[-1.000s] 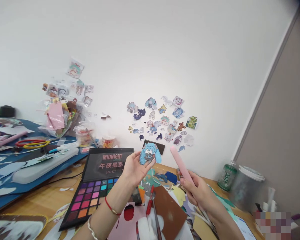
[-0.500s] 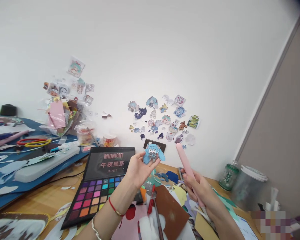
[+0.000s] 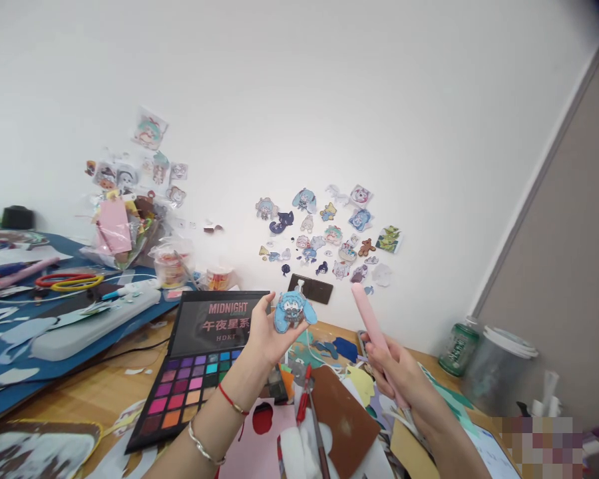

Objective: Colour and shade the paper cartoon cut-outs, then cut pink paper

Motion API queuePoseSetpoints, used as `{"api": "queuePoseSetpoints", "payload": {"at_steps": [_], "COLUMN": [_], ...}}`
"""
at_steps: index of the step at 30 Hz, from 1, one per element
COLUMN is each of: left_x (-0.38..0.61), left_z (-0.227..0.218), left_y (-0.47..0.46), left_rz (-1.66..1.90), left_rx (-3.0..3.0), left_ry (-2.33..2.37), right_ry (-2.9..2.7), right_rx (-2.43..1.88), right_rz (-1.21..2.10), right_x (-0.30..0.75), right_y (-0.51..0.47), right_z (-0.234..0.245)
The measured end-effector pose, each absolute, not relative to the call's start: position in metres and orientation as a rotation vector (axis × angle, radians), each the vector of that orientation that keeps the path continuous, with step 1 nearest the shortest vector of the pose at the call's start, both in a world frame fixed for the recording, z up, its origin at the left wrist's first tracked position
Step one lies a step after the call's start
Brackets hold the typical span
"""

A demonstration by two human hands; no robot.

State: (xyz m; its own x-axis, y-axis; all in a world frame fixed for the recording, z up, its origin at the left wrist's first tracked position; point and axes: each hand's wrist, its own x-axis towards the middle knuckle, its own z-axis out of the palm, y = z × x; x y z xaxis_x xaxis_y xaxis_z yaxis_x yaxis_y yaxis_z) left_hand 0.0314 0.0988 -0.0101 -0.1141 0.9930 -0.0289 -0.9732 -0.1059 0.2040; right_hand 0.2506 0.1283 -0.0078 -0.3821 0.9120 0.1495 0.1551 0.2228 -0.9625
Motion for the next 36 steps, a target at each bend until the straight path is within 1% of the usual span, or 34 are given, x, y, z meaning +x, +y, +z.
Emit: {"api": "queuePoseSetpoints", "payload": {"at_steps": [4, 8, 14, 17, 24, 33, 36], "left_x": [0.031, 0.027, 0.017, 0.012, 0.006, 0.005, 0.007], "left_z": [-0.012, -0.016, -0.025, -0.026, -0.021, -0.028, -0.028], "left_y": [0.101, 0.103, 0.107, 0.108, 0.107, 0.112, 0.112], "left_rz": [1.653, 1.611, 1.581, 1.592, 1.609, 1.565, 1.559], "left_rx": [0.196, 0.295, 0.493, 0.579, 0.676, 0.633, 0.637], "left_ry": [0.135, 0.089, 0.134, 0.179, 0.272, 0.215, 0.215], "right_ry": [-1.757, -1.904, -2.027, -2.023, -2.014, -1.928, -1.940], "right_rx": [-1.004, -1.099, -1.231, -1.234, -1.248, -1.174, -1.160], "right_rz": [1.235, 1.231, 0.898, 0.831, 0.807, 0.974, 0.911], "right_x": [0.251, 0.248, 0.241, 0.241, 0.240, 0.239, 0.239], "right_y": [0.129, 0.122, 0.110, 0.112, 0.116, 0.128, 0.127], "right_z": [-0.007, -0.001, 0.004, 0.003, 0.000, -0.014, -0.012]}}
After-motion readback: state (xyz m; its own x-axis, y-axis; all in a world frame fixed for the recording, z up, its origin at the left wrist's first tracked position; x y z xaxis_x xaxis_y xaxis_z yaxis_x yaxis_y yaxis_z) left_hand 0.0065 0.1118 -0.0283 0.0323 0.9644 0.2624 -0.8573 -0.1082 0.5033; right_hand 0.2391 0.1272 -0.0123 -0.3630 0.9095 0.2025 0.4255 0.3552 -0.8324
